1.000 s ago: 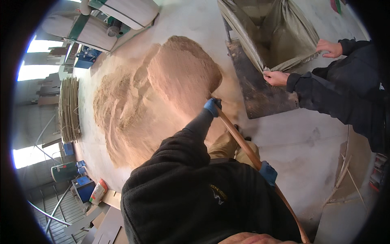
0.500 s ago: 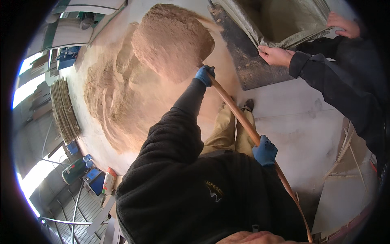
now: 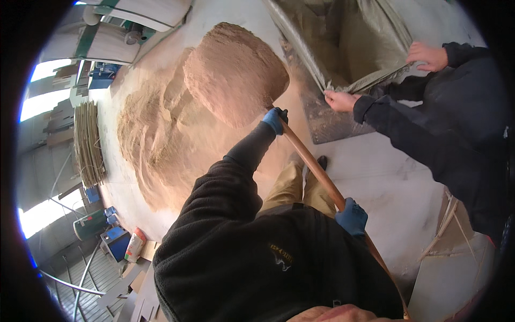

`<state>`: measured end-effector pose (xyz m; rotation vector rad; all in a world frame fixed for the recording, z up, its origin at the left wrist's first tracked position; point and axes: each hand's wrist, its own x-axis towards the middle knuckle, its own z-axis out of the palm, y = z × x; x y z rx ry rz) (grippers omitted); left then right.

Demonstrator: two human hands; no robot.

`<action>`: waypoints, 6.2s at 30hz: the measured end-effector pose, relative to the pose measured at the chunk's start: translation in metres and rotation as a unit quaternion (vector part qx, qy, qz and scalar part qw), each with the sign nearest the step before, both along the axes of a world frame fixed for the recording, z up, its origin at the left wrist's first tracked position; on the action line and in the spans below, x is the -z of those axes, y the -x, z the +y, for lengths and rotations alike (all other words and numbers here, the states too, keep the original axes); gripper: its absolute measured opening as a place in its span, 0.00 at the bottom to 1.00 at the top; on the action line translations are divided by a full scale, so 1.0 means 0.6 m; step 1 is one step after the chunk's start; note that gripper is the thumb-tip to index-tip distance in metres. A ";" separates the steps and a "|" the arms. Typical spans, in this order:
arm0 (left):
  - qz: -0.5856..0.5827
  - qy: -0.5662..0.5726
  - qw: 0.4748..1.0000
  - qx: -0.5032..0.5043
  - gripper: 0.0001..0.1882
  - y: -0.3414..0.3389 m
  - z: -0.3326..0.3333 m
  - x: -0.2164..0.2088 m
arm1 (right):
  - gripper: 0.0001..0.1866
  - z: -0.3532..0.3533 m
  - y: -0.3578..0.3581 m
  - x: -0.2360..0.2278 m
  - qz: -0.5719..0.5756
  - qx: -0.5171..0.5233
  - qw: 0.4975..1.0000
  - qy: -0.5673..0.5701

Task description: The person uses a shovel to scoop sawdust from a large pile on the floor and transfers it into a large fabric bag held open by another person. The person repeatedly scoops and deposits sawdust into the bag throughout the clip.

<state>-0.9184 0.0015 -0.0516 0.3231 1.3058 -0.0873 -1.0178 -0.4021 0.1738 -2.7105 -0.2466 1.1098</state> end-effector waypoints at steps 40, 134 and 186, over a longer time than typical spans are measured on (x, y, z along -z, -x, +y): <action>-0.196 -0.432 0.416 0.776 0.16 -0.491 -0.154 0.142 | 0.10 0.087 -0.224 -0.079 0.301 0.466 0.788 -0.268; 0.051 0.091 0.971 -0.215 0.09 0.938 -1.310 0.226 | 0.15 -1.099 0.639 -0.253 0.196 -0.193 0.932 0.235; -0.122 0.100 0.978 -0.136 0.16 0.909 0.173 0.526 | 0.15 0.218 0.469 0.335 0.082 -0.234 0.948 0.199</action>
